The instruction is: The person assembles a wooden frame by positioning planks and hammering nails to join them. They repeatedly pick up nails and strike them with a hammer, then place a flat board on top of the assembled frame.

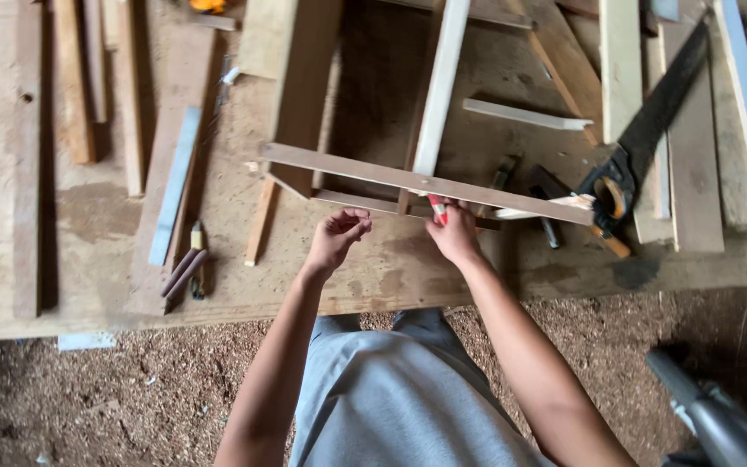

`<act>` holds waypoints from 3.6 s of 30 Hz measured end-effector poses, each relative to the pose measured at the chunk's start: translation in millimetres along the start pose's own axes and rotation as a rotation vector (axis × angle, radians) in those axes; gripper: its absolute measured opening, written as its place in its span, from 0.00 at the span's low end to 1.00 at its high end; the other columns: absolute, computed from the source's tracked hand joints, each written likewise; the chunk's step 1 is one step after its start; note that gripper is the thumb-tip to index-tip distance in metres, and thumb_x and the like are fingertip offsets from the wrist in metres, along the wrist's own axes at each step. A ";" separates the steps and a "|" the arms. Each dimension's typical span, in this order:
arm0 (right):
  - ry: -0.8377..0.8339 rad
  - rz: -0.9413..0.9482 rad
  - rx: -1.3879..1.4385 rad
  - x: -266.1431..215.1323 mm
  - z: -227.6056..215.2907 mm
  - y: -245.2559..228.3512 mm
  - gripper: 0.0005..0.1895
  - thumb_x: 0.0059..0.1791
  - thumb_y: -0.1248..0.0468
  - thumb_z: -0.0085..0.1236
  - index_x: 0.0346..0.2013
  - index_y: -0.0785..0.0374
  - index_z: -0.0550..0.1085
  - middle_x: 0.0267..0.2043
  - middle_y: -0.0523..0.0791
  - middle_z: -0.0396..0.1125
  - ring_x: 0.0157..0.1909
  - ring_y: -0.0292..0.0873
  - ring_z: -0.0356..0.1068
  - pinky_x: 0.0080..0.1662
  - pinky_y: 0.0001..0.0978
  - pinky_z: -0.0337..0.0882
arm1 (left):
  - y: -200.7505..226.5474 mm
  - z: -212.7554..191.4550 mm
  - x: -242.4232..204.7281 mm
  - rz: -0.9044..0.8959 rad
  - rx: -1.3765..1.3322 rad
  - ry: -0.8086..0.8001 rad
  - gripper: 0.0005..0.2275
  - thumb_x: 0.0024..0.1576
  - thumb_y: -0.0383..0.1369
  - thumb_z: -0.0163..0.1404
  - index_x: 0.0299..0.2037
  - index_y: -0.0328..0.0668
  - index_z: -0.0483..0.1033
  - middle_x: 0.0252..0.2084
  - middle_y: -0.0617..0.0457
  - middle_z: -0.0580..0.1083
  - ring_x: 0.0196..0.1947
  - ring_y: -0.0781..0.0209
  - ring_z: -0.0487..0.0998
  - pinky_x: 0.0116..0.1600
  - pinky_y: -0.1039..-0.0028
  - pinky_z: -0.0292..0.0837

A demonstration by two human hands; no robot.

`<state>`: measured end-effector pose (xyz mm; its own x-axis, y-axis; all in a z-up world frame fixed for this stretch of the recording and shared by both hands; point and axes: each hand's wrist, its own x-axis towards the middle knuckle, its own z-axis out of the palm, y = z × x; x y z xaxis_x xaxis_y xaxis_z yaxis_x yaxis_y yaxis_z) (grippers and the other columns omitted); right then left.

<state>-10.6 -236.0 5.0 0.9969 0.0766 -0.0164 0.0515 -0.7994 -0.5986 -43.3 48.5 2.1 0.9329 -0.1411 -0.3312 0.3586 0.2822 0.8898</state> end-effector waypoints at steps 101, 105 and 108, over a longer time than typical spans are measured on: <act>0.154 0.111 0.390 -37.7 -9.9 -11.8 0.15 0.57 0.57 0.54 0.30 0.62 0.70 0.22 0.40 0.62 0.22 0.35 0.59 0.27 0.32 0.58 | 21.4 76.2 54.4 0.433 0.994 0.010 0.04 0.56 0.28 0.59 0.37 0.36 0.83 0.33 0.47 0.81 0.27 0.54 0.82 0.34 0.67 0.78; 0.155 0.133 0.406 -41.4 -7.6 -18.8 0.16 0.57 0.56 0.54 0.30 0.63 0.70 0.21 0.40 0.61 0.22 0.35 0.58 0.27 0.33 0.57 | 15.7 71.2 51.2 0.596 1.061 -0.023 0.05 0.57 0.30 0.61 0.36 0.36 0.83 0.34 0.46 0.81 0.29 0.51 0.82 0.37 0.65 0.79; 0.193 0.098 0.424 -44.2 -4.8 -17.5 0.16 0.56 0.54 0.55 0.31 0.62 0.70 0.21 0.39 0.61 0.22 0.34 0.58 0.27 0.31 0.58 | 6.7 69.6 54.4 0.713 1.037 -0.006 0.05 0.56 0.30 0.60 0.36 0.35 0.83 0.34 0.47 0.81 0.30 0.52 0.82 0.37 0.66 0.79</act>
<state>-55.3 -228.2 20.1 0.9907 -0.1313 0.0360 -0.0318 -0.4805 -0.8764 7.6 -23.4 11.9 0.9073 -0.2698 0.3225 -0.4204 -0.5794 0.6983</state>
